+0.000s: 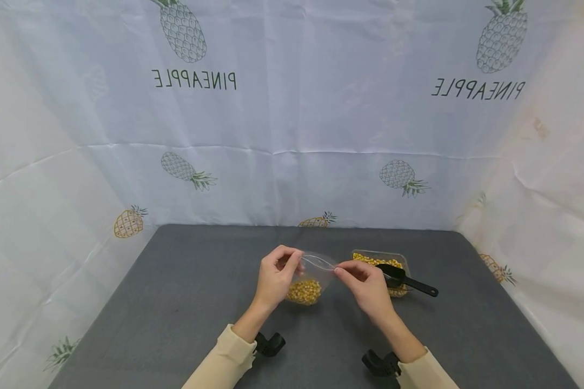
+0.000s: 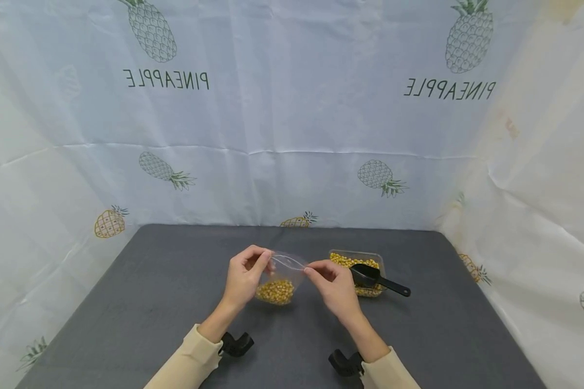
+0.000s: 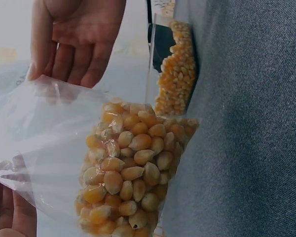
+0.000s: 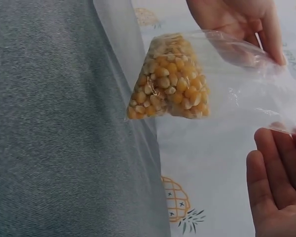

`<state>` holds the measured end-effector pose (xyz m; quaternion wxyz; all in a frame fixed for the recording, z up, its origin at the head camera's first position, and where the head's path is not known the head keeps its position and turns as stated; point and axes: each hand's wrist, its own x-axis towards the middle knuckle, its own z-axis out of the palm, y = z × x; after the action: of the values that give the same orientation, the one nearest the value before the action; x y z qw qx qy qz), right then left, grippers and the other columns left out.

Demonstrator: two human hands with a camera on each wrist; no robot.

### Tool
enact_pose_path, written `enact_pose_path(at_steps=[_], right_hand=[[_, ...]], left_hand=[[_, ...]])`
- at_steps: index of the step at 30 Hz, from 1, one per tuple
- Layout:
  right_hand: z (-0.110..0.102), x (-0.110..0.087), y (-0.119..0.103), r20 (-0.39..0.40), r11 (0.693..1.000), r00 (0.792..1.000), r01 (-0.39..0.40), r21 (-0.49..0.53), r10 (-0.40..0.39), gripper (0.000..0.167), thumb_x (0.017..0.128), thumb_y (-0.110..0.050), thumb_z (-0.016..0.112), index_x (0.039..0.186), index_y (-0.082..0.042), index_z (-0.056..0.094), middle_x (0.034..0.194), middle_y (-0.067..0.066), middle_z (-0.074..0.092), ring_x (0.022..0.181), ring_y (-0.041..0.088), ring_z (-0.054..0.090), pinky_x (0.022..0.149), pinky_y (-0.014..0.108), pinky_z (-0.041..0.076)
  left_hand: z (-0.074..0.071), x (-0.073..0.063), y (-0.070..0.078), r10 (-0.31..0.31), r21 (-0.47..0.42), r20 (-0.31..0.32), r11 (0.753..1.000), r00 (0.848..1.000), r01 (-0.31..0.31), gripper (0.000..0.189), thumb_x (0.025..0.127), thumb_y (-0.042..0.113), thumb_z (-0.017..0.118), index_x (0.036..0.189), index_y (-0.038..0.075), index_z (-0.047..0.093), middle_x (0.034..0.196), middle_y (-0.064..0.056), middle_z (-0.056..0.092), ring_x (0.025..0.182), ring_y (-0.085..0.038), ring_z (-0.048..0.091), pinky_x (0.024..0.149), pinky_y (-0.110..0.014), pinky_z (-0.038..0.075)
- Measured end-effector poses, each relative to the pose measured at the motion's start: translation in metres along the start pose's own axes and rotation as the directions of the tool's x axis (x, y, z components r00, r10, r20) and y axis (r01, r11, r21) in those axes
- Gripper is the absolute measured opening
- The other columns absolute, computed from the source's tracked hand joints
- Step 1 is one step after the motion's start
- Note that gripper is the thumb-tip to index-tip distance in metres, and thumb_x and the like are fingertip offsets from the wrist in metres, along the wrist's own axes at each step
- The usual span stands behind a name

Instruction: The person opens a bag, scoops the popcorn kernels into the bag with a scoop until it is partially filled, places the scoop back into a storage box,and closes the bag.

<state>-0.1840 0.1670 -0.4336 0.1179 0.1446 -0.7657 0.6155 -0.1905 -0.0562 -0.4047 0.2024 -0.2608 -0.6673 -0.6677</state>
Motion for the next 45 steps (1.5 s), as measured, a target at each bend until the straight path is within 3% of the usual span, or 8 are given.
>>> enact_pose_path(at_steps=[10,19,25,30,32,39,45], right_hand=[[-0.002,0.012,-0.013,-0.039,0.998,0.998,0.046,0.052,-0.044,0.014,0.097,-0.011,0.071,0.101,0.001,0.075,0.092,0.013,0.074,0.083,0.017,0.071,0.077,0.030,0.057],[-0.002,0.020,-0.022,-0.050,0.994,0.996,0.083,0.070,-0.079,0.013,0.098,-0.009,0.069,0.100,0.003,0.073,0.087,0.009,0.073,0.080,0.020,0.069,0.078,0.035,0.057],[-0.003,0.019,-0.024,-0.059,0.997,0.997,0.051,0.064,-0.048,0.016,0.099,-0.011,0.068,0.101,0.004,0.073,0.088,0.011,0.072,0.081,0.026,0.069,0.078,0.034,0.057],[-0.003,0.018,-0.026,-0.062,0.998,0.998,0.027,0.055,-0.023,0.015,0.099,-0.010,0.067,0.100,0.004,0.072,0.087,0.014,0.071,0.079,0.022,0.068,0.076,0.029,0.056],[-0.003,0.018,-0.026,-0.058,0.999,0.998,0.025,0.047,-0.023,0.014,0.099,-0.010,0.067,0.100,0.003,0.072,0.087,0.014,0.071,0.079,0.020,0.068,0.076,0.028,0.056],[0.000,0.020,-0.022,-0.032,1.000,0.999,0.021,0.023,-0.020,0.009,0.099,-0.005,0.066,0.098,0.003,0.070,0.087,0.013,0.069,0.078,0.019,0.067,0.074,0.029,0.055],[0.001,0.020,-0.022,-0.019,1.000,1.000,-0.007,0.009,0.007,0.008,0.099,-0.004,0.065,0.096,0.002,0.068,0.086,0.012,0.068,0.078,0.018,0.066,0.074,0.029,0.055]], left_hand=[[-0.002,0.002,0.001,-0.013,0.009,-0.023,1.000,1.000,0.013,0.011,0.100,-0.004,0.059,0.098,-0.011,0.067,0.080,-0.024,0.063,0.069,-0.039,0.064,0.066,-0.038,0.058],[-0.001,0.005,0.008,0.036,0.050,-0.040,0.998,0.999,-0.034,0.011,0.100,-0.006,0.057,0.098,-0.012,0.066,0.080,-0.023,0.061,0.069,-0.041,0.061,0.065,-0.050,0.055],[0.000,0.004,0.010,0.057,0.074,-0.020,0.996,0.998,-0.055,0.009,0.100,-0.007,0.057,0.097,-0.013,0.064,0.079,-0.023,0.061,0.068,-0.039,0.062,0.064,-0.045,0.056],[0.001,0.003,0.010,0.062,0.107,-0.012,0.992,0.998,-0.060,0.009,0.100,-0.007,0.057,0.095,-0.011,0.063,0.077,-0.021,0.062,0.067,-0.035,0.062,0.061,-0.049,0.053],[0.001,0.003,0.009,0.051,0.119,-0.013,0.992,0.999,-0.049,0.008,0.100,-0.007,0.057,0.095,-0.011,0.063,0.076,-0.021,0.062,0.067,-0.035,0.063,0.061,-0.044,0.054],[-0.001,-0.002,-0.026,-0.020,0.136,-0.029,0.990,0.999,0.024,0.010,0.102,-0.002,0.057,0.099,-0.008,0.065,0.077,-0.019,0.065,0.068,-0.035,0.064,0.063,-0.029,0.054],[-0.001,-0.004,-0.030,-0.051,0.097,-0.021,0.994,0.998,0.052,0.012,0.104,0.006,0.058,0.101,-0.003,0.066,0.079,-0.015,0.066,0.071,-0.037,0.064,0.065,-0.031,0.055]])
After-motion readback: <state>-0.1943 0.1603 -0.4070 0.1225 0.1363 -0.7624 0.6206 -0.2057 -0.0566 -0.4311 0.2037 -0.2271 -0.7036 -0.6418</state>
